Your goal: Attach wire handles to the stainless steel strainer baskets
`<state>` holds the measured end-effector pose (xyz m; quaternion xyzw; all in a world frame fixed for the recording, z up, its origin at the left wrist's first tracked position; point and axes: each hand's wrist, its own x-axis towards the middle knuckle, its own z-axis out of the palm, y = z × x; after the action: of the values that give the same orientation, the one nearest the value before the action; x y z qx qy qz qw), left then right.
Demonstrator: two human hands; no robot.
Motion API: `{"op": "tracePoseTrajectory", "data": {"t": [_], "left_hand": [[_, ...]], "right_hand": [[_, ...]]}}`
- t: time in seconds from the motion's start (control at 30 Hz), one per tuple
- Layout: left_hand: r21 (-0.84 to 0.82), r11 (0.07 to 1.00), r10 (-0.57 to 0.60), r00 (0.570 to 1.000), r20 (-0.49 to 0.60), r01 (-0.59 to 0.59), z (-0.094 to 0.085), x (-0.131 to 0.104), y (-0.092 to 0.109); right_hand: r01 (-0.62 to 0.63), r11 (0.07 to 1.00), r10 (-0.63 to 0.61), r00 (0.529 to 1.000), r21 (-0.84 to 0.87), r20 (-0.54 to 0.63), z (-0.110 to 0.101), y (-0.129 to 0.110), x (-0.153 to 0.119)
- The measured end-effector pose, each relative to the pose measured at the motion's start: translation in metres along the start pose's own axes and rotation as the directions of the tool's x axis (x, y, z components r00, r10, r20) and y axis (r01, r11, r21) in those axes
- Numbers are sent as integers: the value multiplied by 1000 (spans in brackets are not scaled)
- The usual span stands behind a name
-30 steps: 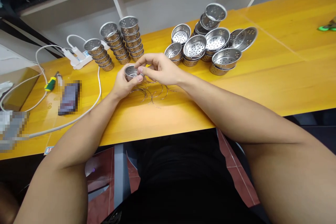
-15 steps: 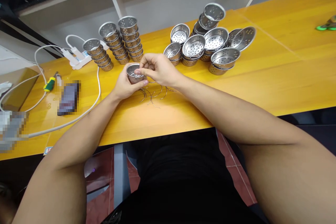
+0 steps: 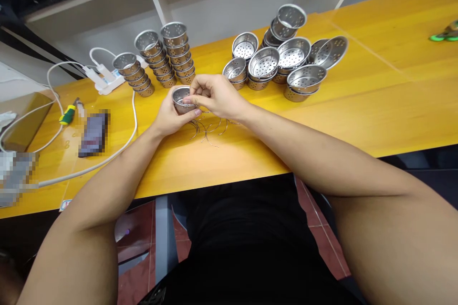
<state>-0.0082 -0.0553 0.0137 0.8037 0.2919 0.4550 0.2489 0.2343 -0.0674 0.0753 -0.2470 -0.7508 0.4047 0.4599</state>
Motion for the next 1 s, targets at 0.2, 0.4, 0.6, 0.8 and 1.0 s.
{"op": "tracePoseTrajectory", "data": {"t": [0.2,0.4,0.6,0.8,1.0], "left_hand": [[17,1000,20,1000,12,-21,1,-1,3],[107,994,-1,1000,-30,4,-3,-1,-3],[170,984,58,996,-75,-45,-10,2,-16],[138,984,127,987,-101,-112,-7,4,-23],[55,986,160,984,-81,-156,-5,5,-26]], "right_hand": [[-1,1000,1,1000,7,-3,0,-2,-1],[70,980,-77,997,-188,-30,-9,-6,-9],[252,879,-244,967,-405,73,-22,-4,-10],[307,819,-265,952,-485,155,-24,0,-12],[273,844,-199,959,-462,204,-22,7,-12]]}}
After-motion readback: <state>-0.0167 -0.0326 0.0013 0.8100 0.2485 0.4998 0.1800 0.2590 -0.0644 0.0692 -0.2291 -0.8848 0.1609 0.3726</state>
